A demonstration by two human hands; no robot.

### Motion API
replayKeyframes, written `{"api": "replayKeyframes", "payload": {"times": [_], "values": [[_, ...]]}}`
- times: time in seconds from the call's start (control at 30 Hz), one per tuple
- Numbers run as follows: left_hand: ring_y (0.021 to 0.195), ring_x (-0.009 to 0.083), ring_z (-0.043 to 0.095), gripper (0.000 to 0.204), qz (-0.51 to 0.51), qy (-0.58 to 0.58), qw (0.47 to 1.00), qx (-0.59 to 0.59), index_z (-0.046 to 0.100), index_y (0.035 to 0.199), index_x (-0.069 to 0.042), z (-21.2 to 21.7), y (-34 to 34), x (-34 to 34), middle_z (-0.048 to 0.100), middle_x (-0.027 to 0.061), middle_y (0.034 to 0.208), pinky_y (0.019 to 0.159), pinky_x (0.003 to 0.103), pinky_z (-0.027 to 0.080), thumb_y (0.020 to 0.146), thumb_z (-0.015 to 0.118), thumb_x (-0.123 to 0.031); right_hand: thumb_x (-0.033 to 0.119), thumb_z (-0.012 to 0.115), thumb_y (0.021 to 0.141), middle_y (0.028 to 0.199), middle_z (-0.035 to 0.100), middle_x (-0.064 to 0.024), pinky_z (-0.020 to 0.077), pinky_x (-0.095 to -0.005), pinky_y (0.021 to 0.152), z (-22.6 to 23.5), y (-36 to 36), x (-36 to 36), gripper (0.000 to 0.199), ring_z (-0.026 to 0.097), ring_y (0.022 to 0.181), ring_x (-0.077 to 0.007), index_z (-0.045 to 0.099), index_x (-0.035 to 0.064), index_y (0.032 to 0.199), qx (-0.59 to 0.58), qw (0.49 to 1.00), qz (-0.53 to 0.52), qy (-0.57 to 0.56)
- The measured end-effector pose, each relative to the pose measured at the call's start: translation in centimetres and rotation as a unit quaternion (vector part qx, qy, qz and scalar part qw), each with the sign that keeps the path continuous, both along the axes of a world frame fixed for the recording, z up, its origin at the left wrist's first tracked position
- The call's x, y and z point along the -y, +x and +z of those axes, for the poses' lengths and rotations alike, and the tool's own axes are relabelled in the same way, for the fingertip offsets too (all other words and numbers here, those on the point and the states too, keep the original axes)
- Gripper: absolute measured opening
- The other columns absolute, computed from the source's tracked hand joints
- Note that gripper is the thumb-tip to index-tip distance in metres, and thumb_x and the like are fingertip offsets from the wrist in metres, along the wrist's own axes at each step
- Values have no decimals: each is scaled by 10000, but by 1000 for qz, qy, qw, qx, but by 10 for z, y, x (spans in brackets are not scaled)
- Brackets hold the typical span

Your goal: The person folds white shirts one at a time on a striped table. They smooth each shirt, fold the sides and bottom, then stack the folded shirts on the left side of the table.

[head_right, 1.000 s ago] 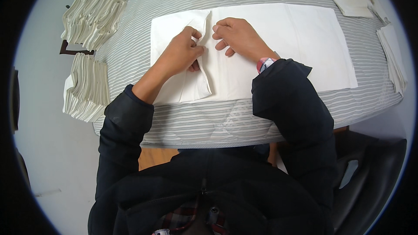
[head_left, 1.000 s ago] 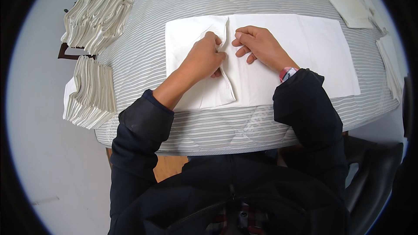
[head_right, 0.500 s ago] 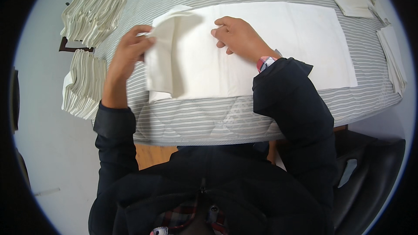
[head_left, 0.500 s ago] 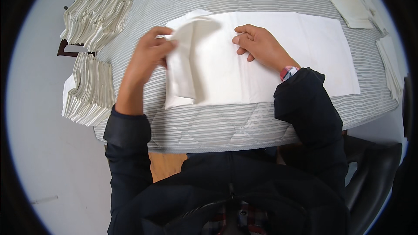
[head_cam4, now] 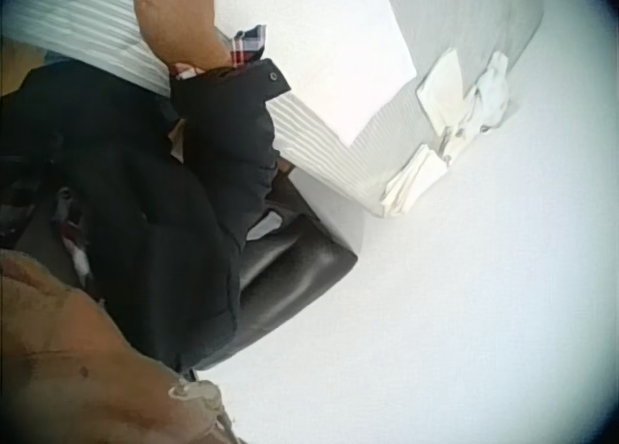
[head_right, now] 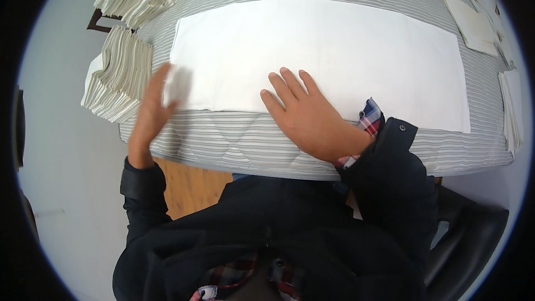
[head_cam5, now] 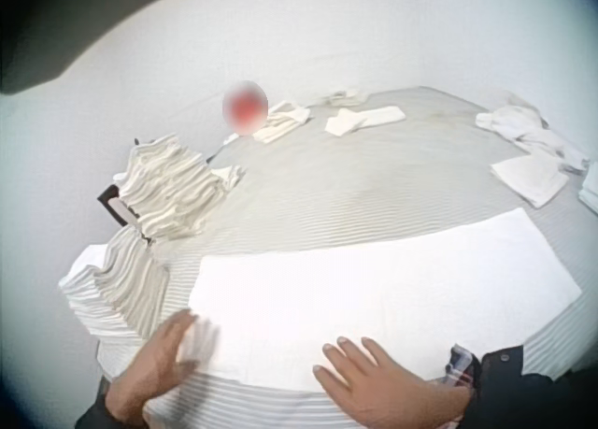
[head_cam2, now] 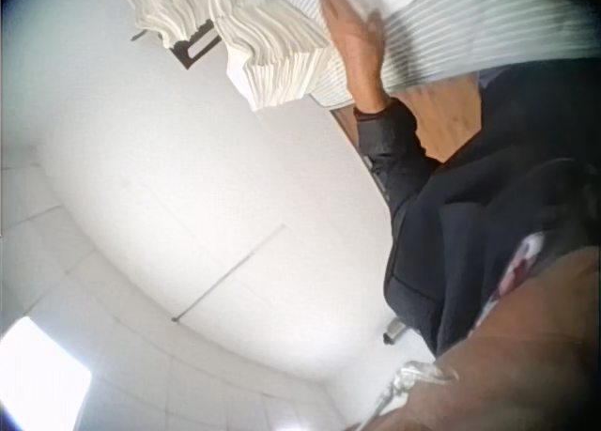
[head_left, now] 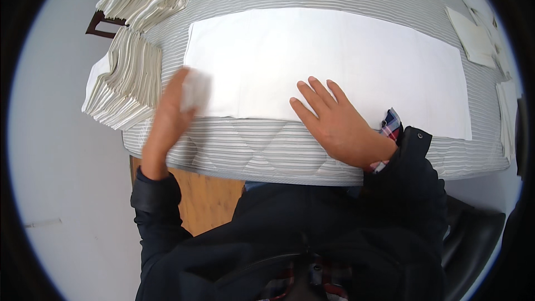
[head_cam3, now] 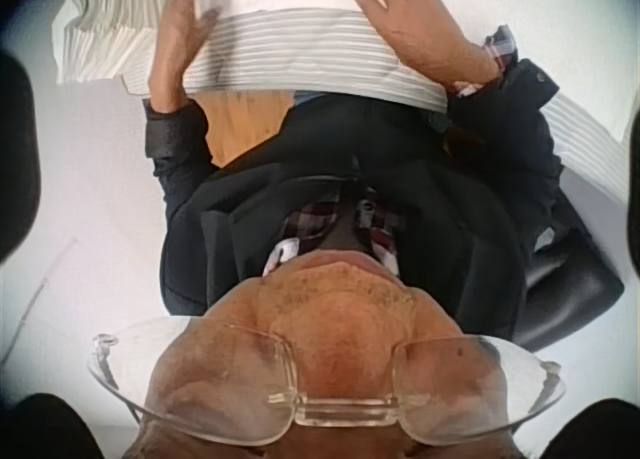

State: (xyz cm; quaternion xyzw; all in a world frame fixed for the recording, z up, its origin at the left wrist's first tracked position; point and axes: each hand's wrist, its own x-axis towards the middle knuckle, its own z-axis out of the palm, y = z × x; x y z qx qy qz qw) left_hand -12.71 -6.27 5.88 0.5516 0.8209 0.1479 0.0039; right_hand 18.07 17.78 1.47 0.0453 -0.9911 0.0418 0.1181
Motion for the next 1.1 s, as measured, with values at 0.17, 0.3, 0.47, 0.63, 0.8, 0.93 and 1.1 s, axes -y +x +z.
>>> {"api": "replayKeyframes", "payload": {"times": [0.17, 0.3, 0.47, 0.63, 0.8, 0.93, 1.1], "values": [[1484, 418, 434, 600, -152, -58, 978, -132, 487, 1500, 16, -39, 83, -38, 468, 249, 1569, 1233, 508, 360, 908, 576, 65, 43, 612, 927, 1467, 526, -343, 362, -609, 1181, -4, -13, 24, 522, 469, 1428, -489, 546, -84, 1429, -25, 1000, -5, 7], [1463, 417, 461, 583, -107, 10, 982, -159, 539, 1470, -3, -50, 92, -67, 491, 230, 1561, 1210, 498, 398, 897, 538, 104, 65, 614, 931, 1445, 547, -332, 382, -603, 1162, -17, -41, 32, 505, 488, 1407, -487, 559, -80, 1412, -67, 994, -65, 48], [1353, 436, 571, 529, -79, 82, 984, -135, 629, 1359, 16, -58, 77, -65, 589, 245, 1454, 1126, 475, 493, 851, 562, 147, 68, 612, 938, 1440, 556, -318, 402, -591, 1141, -27, -40, 30, 492, 510, 1388, -468, 564, -76, 1406, -60, 986, -139, 65], [1245, 440, 639, 445, -15, 113, 981, -159, 664, 1254, 35, -61, 32, -29, 671, 253, 1308, 1070, 478, 525, 826, 598, 138, 50, 598, 943, 1438, 566, -296, 417, -574, 1129, -31, -19, 18, 469, 528, 1373, -452, 573, -65, 1397, -44, 979, -184, 70], [1164, 368, 692, 465, 8, 152, 980, -132, 725, 1180, -47, -37, -2, 8, 753, 157, 1197, 1069, 524, 512, 791, 608, 179, 51, 559, 959, 1352, 654, -215, 457, -518, 1089, -18, 12, -14, 405, 609, 1282, -368, 599, -16, 1356, -54, 976, -205, 40], [1123, 256, 724, 409, -2, 240, 969, 66, 759, 1178, -34, 11, -1, 26, 771, 133, 1179, 999, 337, 547, 878, 591, 189, -40, 564, 877, 1203, 720, -186, 544, -452, 951, 14, 50, -42, 432, 694, 1088, -370, 643, 16, 1299, -102, 969, -226, -2], [1003, 222, 744, 297, -100, 317, 932, 142, 766, 1112, 23, 101, 19, 49, 782, 133, 1100, 894, 326, 576, 914, 583, 147, -178, 537, 782, 1176, 724, -206, 572, -422, 960, 91, 115, -50, 559, 718, 1095, -396, 679, 43, 1276, -138, 961, -225, -85]]}}
